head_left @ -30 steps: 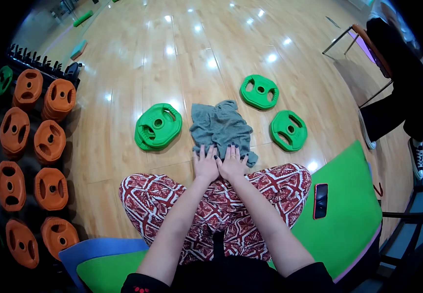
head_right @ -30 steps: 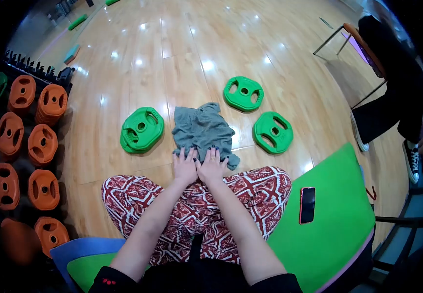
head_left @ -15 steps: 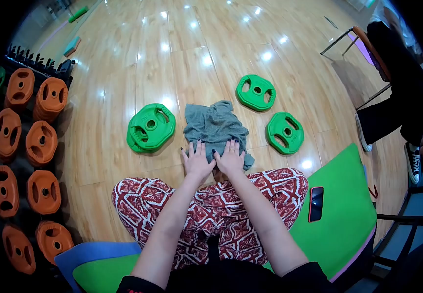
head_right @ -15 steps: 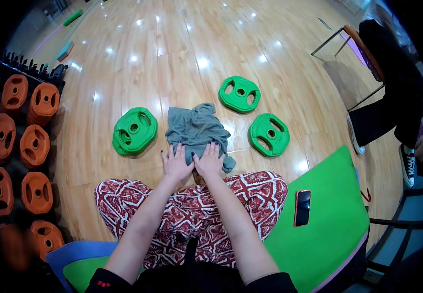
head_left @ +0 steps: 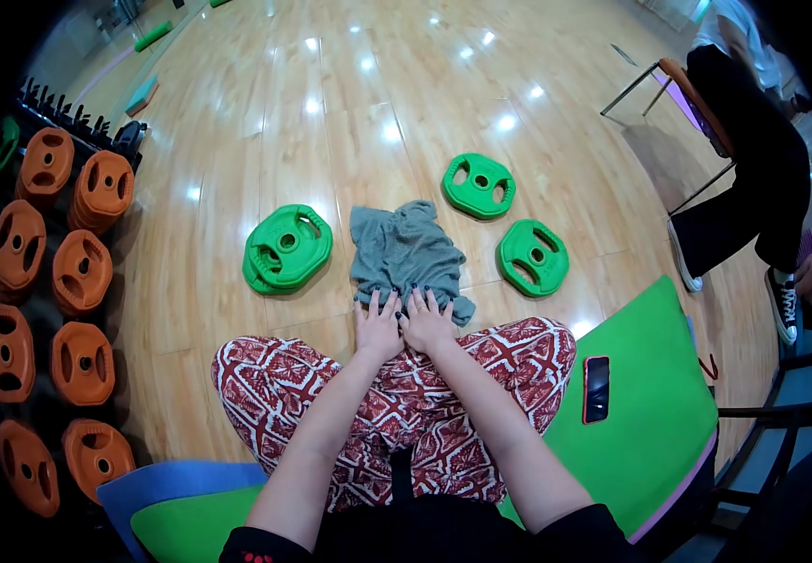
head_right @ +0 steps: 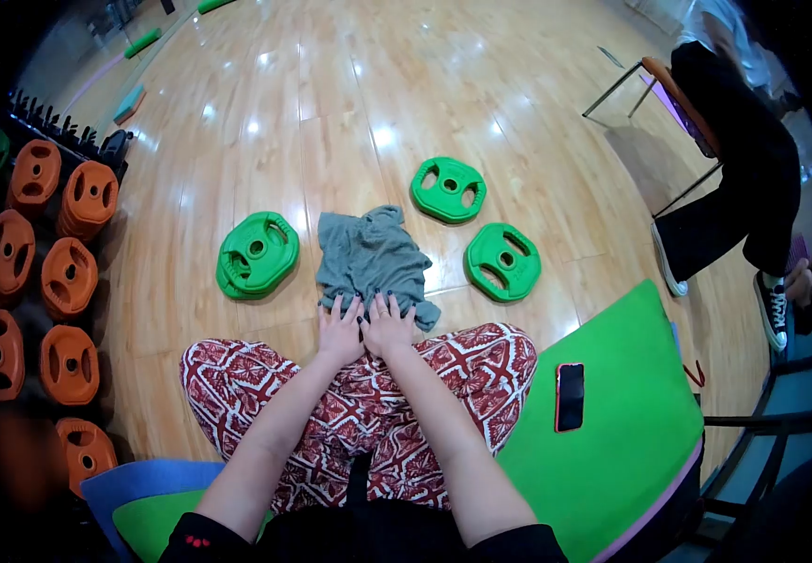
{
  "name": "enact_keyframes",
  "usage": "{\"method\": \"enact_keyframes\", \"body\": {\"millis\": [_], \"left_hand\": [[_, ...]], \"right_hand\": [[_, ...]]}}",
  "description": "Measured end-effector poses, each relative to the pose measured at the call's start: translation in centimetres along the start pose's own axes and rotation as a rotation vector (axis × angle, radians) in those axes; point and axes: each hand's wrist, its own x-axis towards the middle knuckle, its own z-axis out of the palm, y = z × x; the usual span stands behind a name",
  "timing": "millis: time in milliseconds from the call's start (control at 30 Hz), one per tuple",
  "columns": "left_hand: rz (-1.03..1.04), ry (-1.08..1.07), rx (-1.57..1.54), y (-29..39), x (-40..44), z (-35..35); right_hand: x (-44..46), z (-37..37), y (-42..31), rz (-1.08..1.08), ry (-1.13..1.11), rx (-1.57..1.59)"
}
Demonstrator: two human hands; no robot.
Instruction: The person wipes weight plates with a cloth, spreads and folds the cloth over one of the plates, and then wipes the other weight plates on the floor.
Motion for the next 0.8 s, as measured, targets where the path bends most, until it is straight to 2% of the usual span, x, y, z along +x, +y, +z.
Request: {"method": "enact_keyframes", "body": {"millis": [333, 400, 467, 567, 667, 733, 800], "left_hand": [[-0.009, 0.042, -0.019, -0.7, 2.0, 0.8], [-0.001, 0.032, 0.073, -1.0, 2.2, 0.6], [0.016, -0.03, 0.092, -1.1, 1.4, -2.2], [-0.143, -0.054, -0.005, -2.5, 1.3, -3.4], [-0.156, -0.065, -0.009, -3.1, 1.7, -3.0], [-0.152, -0.043, 0.024, -2.3, 1.4, -2.8], [0.007, -0.037, 0.025, -1.4, 0.9, -2.1]], "right_hand": [[1.5, 0.9, -0.2, 0.042, 0.074, 0.101], [1.7, 1.2, -0.3, 0.048, 0.13, 0.118], [1.9, 0.9, 0.2, 0.055, 0.146, 0.175], [1.9, -0.3, 2.2, 0.234, 0.177, 0.309], [1.6, -1.9, 2.9, 0.322, 0.116, 0.265], [1.6, -2.0, 2.2, 0.294, 0.079, 0.219], [1.4, -1.2, 1.1, 0.149, 0.041, 0.028]]}}
